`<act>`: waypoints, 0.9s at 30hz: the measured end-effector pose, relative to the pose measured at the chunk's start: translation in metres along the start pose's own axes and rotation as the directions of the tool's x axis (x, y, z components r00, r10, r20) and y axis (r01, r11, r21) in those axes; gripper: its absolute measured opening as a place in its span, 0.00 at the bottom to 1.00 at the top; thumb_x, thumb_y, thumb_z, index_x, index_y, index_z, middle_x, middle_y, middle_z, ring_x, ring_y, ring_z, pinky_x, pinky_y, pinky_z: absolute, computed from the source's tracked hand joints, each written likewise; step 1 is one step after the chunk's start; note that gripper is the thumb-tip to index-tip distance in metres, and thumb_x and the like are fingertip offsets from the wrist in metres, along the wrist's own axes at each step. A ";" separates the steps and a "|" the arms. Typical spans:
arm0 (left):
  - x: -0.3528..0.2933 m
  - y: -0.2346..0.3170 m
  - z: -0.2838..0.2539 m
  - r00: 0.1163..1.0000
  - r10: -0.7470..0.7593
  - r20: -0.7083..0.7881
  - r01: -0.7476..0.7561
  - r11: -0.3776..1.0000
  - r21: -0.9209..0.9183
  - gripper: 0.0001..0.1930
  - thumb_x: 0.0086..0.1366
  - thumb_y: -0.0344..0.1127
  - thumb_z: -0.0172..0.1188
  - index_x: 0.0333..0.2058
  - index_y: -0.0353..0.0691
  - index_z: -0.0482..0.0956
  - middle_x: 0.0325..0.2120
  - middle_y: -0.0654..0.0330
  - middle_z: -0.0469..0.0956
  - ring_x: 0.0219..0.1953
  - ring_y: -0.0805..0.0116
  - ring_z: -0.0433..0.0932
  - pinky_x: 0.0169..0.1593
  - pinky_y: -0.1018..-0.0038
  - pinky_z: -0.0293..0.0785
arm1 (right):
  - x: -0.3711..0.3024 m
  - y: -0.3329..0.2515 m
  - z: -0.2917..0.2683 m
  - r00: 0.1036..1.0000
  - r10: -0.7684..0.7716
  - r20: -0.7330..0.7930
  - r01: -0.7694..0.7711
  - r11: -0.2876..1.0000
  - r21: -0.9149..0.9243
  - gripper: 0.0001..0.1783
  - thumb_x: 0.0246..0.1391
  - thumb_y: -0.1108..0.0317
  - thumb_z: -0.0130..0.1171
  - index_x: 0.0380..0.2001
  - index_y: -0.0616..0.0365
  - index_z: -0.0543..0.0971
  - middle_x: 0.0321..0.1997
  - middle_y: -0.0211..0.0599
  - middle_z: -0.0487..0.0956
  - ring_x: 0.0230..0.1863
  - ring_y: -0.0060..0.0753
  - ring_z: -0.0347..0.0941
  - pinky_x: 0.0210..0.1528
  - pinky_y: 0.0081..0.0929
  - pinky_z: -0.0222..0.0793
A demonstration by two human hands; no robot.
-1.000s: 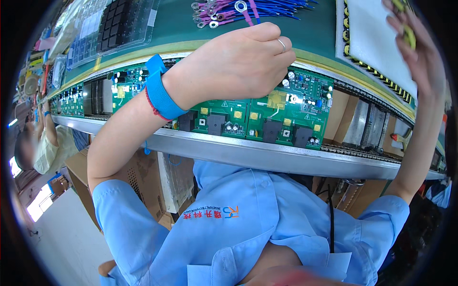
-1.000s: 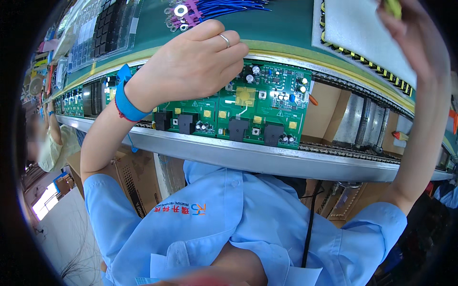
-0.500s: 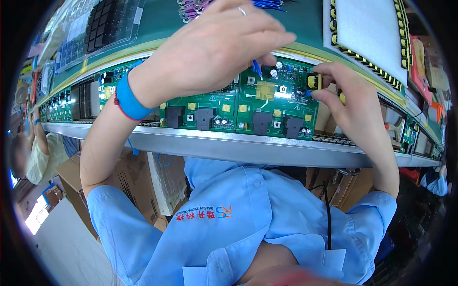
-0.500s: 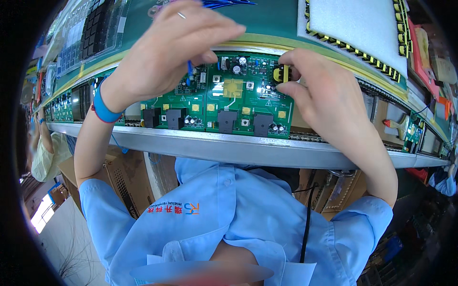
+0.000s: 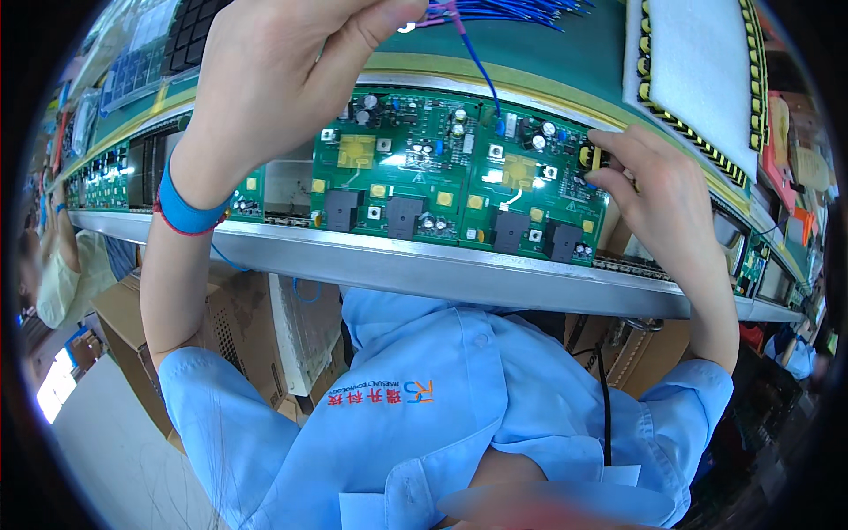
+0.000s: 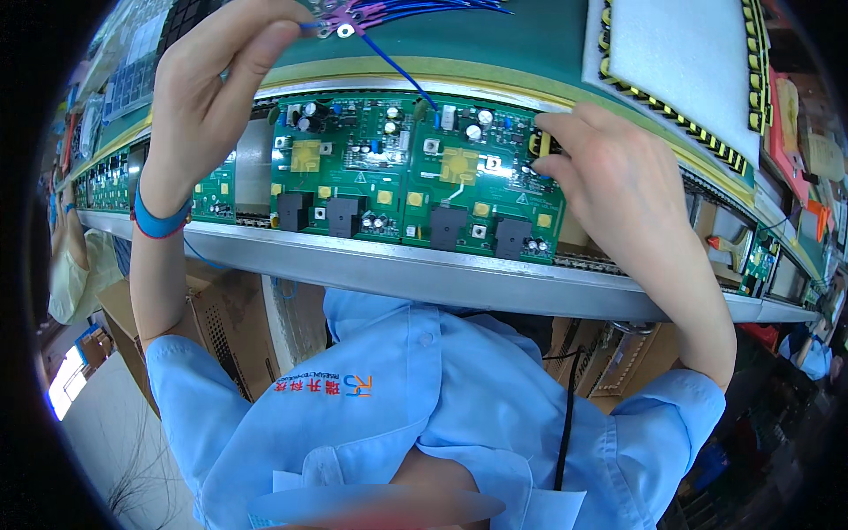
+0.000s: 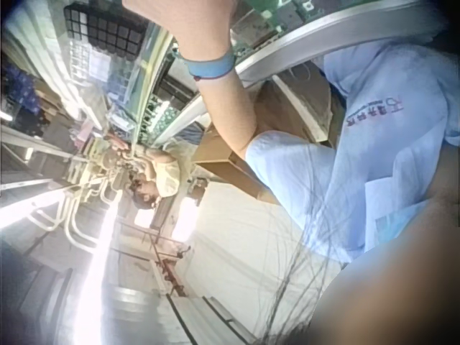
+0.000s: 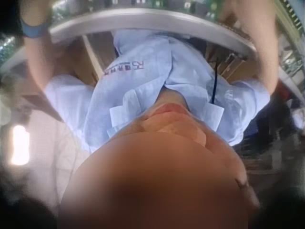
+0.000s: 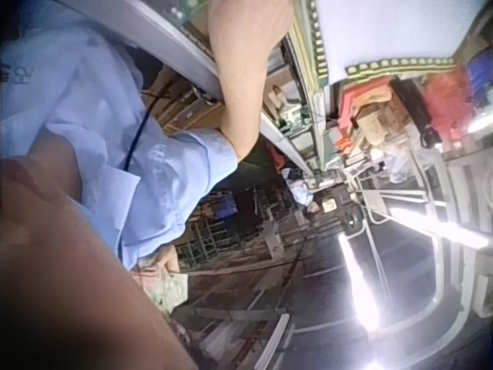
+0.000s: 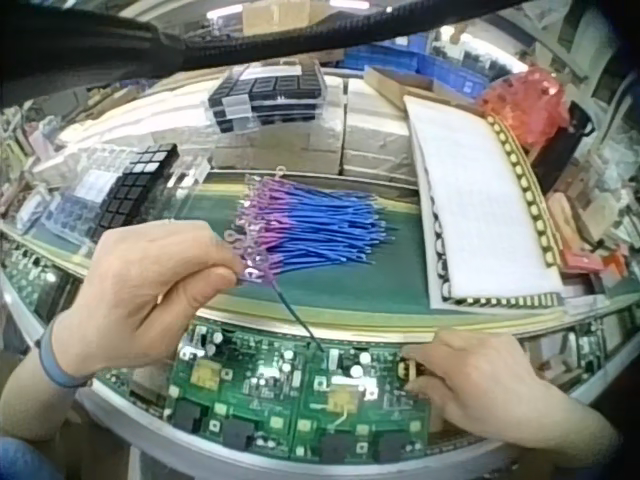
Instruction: Manually assemble components onto printed circuit boards (PCBs) and organize them into boxes.
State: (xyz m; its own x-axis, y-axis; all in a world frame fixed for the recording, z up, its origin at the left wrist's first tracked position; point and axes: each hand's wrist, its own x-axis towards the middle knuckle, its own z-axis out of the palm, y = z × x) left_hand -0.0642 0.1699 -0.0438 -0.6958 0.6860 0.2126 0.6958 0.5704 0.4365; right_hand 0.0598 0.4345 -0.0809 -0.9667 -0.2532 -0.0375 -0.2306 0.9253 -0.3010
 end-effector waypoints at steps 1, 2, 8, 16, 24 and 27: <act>-0.001 -0.022 0.014 0.943 0.248 -0.221 -0.282 0.949 -0.141 0.07 0.62 0.34 0.60 0.32 0.36 0.75 0.22 0.55 0.74 0.21 0.60 0.74 0.28 0.70 0.69 | 0.002 -0.002 -0.001 0.999 -0.048 -0.019 0.048 0.998 0.041 0.12 0.47 0.69 0.64 0.35 0.63 0.78 0.29 0.39 0.76 0.31 0.43 0.76 0.33 0.35 0.70; 0.001 -0.049 0.030 0.776 0.438 -0.454 -0.570 0.794 -0.209 0.05 0.60 0.32 0.61 0.30 0.39 0.76 0.20 0.57 0.74 0.21 0.61 0.73 0.29 0.70 0.67 | 0.004 -0.005 -0.005 0.997 -0.072 -0.020 0.073 0.996 0.051 0.12 0.47 0.69 0.64 0.35 0.63 0.78 0.29 0.39 0.76 0.31 0.43 0.76 0.33 0.35 0.70; -0.030 -0.040 -0.017 0.948 0.269 0.167 -0.314 0.874 0.372 0.06 0.54 0.31 0.62 0.27 0.42 0.72 0.23 0.60 0.67 0.31 0.63 0.69 0.43 0.67 0.58 | 0.007 0.001 -0.038 0.834 0.218 0.508 -0.548 0.436 0.714 0.13 0.51 0.66 0.66 0.38 0.60 0.77 0.31 0.25 0.72 0.33 0.18 0.67 0.34 0.17 0.63; -0.042 -0.059 -0.010 0.914 0.330 0.237 -0.403 0.812 0.422 0.02 0.55 0.29 0.53 0.28 0.40 0.70 0.27 0.59 0.65 0.34 0.62 0.66 0.45 0.66 0.58 | 0.021 -0.029 -0.015 0.896 0.037 0.443 -0.434 0.294 0.852 0.17 0.53 0.74 0.62 0.45 0.64 0.72 0.47 0.37 0.72 0.47 0.23 0.71 0.46 0.22 0.72; -0.040 -0.083 0.006 0.781 0.609 0.141 -0.522 0.511 0.683 0.04 0.56 0.31 0.54 0.25 0.41 0.69 0.24 0.60 0.63 0.32 0.65 0.67 0.47 0.67 0.61 | 0.030 -0.036 -0.012 0.907 -0.034 0.419 -0.392 0.289 0.874 0.17 0.48 0.79 0.60 0.44 0.66 0.73 0.45 0.42 0.76 0.46 0.23 0.72 0.40 0.16 0.71; -0.047 -0.074 0.004 0.784 0.605 0.139 -0.529 0.532 0.661 0.04 0.57 0.32 0.54 0.25 0.41 0.69 0.24 0.61 0.64 0.32 0.66 0.67 0.48 0.69 0.62 | 0.034 -0.037 -0.012 0.915 -0.053 0.400 -0.374 0.262 0.890 0.16 0.46 0.80 0.58 0.41 0.65 0.74 0.46 0.43 0.75 0.46 0.23 0.72 0.38 0.14 0.69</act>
State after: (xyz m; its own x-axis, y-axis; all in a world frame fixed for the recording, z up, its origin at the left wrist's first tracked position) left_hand -0.0828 0.0973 -0.0898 -0.0996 0.9459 0.3089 0.8561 0.2397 -0.4579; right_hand 0.0336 0.3951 -0.0596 -0.8282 -0.3932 -0.3994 0.3995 0.0857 -0.9127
